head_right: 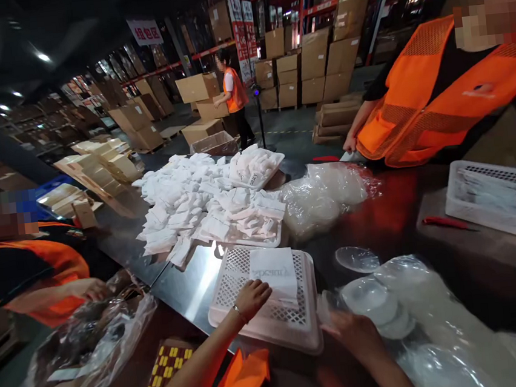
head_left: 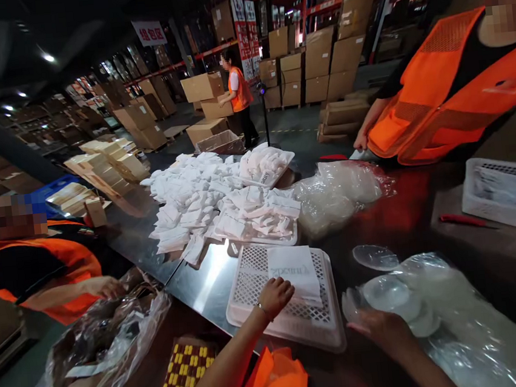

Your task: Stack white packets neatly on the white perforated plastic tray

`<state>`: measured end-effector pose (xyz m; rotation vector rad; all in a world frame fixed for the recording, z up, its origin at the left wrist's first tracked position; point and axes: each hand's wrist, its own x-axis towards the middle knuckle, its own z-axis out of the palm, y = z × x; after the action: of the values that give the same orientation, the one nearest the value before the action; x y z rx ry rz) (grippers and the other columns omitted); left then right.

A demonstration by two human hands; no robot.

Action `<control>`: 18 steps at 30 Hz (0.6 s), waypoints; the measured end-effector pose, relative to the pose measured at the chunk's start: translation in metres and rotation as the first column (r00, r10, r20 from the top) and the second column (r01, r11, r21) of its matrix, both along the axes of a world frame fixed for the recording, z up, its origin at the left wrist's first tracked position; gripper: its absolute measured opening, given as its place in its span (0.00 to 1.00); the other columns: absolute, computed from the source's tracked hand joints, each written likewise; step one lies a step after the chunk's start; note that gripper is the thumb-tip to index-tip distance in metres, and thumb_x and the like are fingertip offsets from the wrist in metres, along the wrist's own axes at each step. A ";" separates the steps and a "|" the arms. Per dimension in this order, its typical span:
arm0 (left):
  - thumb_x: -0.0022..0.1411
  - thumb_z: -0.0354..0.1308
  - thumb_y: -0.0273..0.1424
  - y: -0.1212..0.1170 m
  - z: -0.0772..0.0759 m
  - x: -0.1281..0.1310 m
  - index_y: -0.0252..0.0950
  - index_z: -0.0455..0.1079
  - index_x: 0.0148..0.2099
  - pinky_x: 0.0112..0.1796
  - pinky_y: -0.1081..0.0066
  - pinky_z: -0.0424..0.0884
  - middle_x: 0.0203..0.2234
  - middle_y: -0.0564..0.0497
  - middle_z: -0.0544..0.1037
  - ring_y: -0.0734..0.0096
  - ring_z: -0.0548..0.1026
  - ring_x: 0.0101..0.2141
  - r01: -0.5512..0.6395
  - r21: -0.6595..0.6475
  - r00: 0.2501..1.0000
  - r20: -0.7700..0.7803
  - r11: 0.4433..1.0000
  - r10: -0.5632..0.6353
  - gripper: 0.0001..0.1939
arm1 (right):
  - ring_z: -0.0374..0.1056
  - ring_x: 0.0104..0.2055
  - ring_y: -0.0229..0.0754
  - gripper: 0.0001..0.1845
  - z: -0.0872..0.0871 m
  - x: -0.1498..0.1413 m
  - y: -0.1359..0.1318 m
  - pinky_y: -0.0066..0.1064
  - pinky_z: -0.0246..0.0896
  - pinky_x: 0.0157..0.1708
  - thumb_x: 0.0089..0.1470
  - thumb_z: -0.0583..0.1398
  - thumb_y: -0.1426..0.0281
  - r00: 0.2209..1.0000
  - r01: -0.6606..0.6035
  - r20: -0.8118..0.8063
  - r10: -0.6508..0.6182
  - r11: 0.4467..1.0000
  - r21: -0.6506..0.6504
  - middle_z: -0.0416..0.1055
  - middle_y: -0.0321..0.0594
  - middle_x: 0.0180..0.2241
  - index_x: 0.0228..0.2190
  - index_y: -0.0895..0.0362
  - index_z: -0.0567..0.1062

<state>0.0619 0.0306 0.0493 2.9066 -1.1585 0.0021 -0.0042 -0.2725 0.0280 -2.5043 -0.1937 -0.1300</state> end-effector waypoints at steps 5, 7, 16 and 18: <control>0.68 0.49 0.27 0.004 -0.004 0.002 0.37 0.67 0.43 0.36 0.66 0.61 0.36 0.48 0.75 0.67 0.70 0.37 -0.021 0.020 0.999 -0.043 1.000 0.022 0.06 | 0.73 0.30 0.48 0.09 -0.071 -0.017 -0.032 0.32 0.64 0.27 0.40 0.58 0.76 0.970 -0.220 0.036 0.242 0.928 -0.302 0.75 0.39 0.26 0.24 0.52 0.76; 0.67 0.51 0.28 0.005 -0.007 0.004 0.36 0.68 0.41 0.36 0.67 0.61 0.34 0.49 0.75 0.67 0.70 0.36 -0.010 0.037 0.998 -0.057 0.999 0.012 0.04 | 0.73 0.32 0.49 0.10 -0.087 -0.027 -0.039 0.34 0.66 0.29 0.42 0.57 0.76 0.967 -0.218 0.051 0.250 0.915 -0.340 0.76 0.39 0.29 0.24 0.51 0.77; 0.66 0.53 0.27 0.011 -0.005 0.003 0.36 0.70 0.35 0.36 0.66 0.63 0.35 0.48 0.74 0.66 0.68 0.38 -0.029 -0.010 1.000 -0.004 1.000 0.029 0.07 | 0.73 0.39 0.50 0.23 -0.095 -0.064 -0.023 0.40 0.68 0.37 0.48 0.48 0.83 0.901 0.088 0.398 0.174 0.824 -0.559 0.77 0.43 0.37 0.33 0.53 0.79; 0.67 0.50 0.26 0.009 -0.002 0.002 0.35 0.71 0.35 0.36 0.64 0.63 0.35 0.47 0.73 0.66 0.68 0.38 -0.034 -0.006 0.999 0.027 0.999 0.034 0.10 | 0.73 0.40 0.49 0.24 -0.096 -0.066 -0.015 0.39 0.69 0.37 0.48 0.48 0.83 0.894 0.106 0.413 0.175 0.811 -0.575 0.78 0.43 0.38 0.34 0.52 0.79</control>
<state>0.0640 0.0395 0.0473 2.9302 -1.1108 0.0445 -0.0701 -0.2879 -0.0675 -3.0472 -0.5457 -0.7487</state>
